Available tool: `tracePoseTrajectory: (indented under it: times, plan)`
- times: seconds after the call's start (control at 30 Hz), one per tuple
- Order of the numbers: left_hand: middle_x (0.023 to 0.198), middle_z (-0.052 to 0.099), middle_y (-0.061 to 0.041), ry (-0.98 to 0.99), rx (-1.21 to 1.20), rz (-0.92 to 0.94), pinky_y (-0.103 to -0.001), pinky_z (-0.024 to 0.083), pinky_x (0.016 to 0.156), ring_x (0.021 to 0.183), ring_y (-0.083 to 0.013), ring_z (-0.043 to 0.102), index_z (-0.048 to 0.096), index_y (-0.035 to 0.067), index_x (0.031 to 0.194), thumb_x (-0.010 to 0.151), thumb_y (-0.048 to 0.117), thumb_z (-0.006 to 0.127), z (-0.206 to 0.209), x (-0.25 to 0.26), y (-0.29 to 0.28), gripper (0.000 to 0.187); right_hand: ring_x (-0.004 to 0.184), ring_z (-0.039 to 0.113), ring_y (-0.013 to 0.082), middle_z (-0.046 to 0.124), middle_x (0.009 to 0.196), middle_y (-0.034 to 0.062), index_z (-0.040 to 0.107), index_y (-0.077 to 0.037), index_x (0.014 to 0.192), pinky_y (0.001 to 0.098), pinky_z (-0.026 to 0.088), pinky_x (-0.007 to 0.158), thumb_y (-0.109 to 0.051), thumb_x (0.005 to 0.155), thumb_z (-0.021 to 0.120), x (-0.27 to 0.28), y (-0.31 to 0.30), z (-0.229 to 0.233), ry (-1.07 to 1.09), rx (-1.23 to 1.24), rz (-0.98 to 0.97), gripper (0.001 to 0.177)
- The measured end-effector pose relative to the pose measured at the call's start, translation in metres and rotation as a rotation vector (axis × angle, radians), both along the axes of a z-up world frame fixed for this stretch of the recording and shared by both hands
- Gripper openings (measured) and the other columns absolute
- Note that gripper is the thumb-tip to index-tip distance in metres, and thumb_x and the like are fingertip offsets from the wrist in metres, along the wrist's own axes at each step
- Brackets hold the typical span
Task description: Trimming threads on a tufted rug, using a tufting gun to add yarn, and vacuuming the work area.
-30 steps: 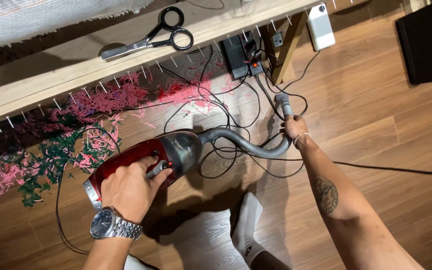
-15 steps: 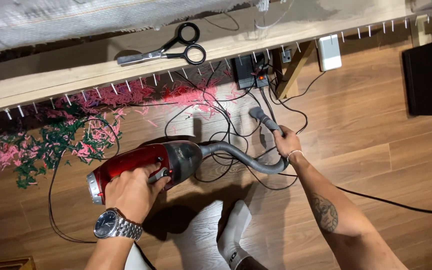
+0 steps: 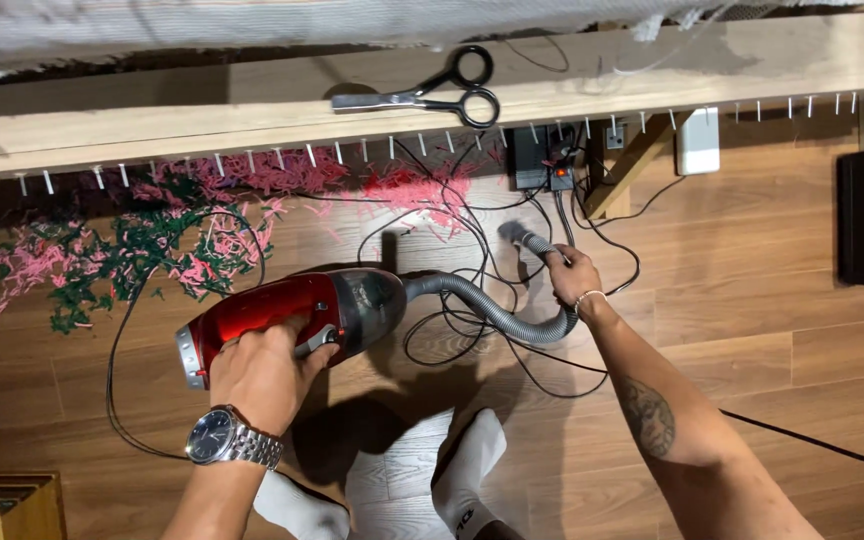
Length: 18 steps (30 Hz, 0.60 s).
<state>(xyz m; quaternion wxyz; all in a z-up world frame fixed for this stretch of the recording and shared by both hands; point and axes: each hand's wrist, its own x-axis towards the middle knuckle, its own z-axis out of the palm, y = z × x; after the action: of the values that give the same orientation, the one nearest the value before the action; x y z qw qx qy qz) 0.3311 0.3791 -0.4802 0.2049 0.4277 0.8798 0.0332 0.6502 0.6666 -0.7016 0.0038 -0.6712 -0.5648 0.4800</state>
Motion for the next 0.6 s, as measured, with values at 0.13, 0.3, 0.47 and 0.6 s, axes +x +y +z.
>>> tracePoseTrajectory:
  times: [0.13,0.3,0.47,0.6]
  plan:
    - [0.087,0.075,-0.017,0.004,-0.113,0.028,-0.050,0.056,0.081,0.087,-0.0376,0.071,0.077,0.012,0.103,0.082,0.052,0.077,-0.004,-0.011,-0.013,0.045,0.049,0.053,0.0160,0.057,0.069,0.0038,0.064,-0.010,0.131,0.0351,0.046,0.046,-0.029,0.100,0.056,-0.005,0.008,-0.003,0.152,-0.004,-0.056,0.037]
    - [0.085,0.074,-0.019,0.037,-0.083,0.052,-0.050,0.056,0.079,0.085,-0.0389,0.071,0.077,0.013,0.103,0.081,0.055,0.075,-0.004,-0.020,-0.023,0.048,0.051,0.055,0.0185,0.057,0.073,0.0059,0.059,-0.003,0.117,0.0365,0.048,0.046,-0.026,0.103,0.048,-0.011,0.053,-0.054,0.317,-0.011,-0.156,0.029]
    - [0.084,0.075,-0.020,0.015,-0.010,0.141,-0.051,0.057,0.076,0.082,-0.0407,0.072,0.078,0.015,0.109,0.081,0.053,0.074,-0.001,-0.032,-0.027,0.047,0.055,0.060,0.0252,0.059,0.072,0.0143,0.050,0.009,0.113,0.0404,0.053,0.051,-0.035,0.110,0.047,-0.034,0.076,-0.088,0.444,-0.062,-0.401,0.044]
    - [0.084,0.075,-0.020,0.003,-0.020,0.196,-0.052,0.057,0.077,0.082,-0.0411,0.072,0.079,0.015,0.110,0.082,0.051,0.075,0.008,-0.042,-0.024,0.046,0.055,0.061,0.0249,0.058,0.071,0.0145,0.049,0.006,0.114,0.0407,0.055,0.052,-0.036,0.109,0.045,-0.051,0.076,-0.072,0.588,-0.083,-0.437,0.043]
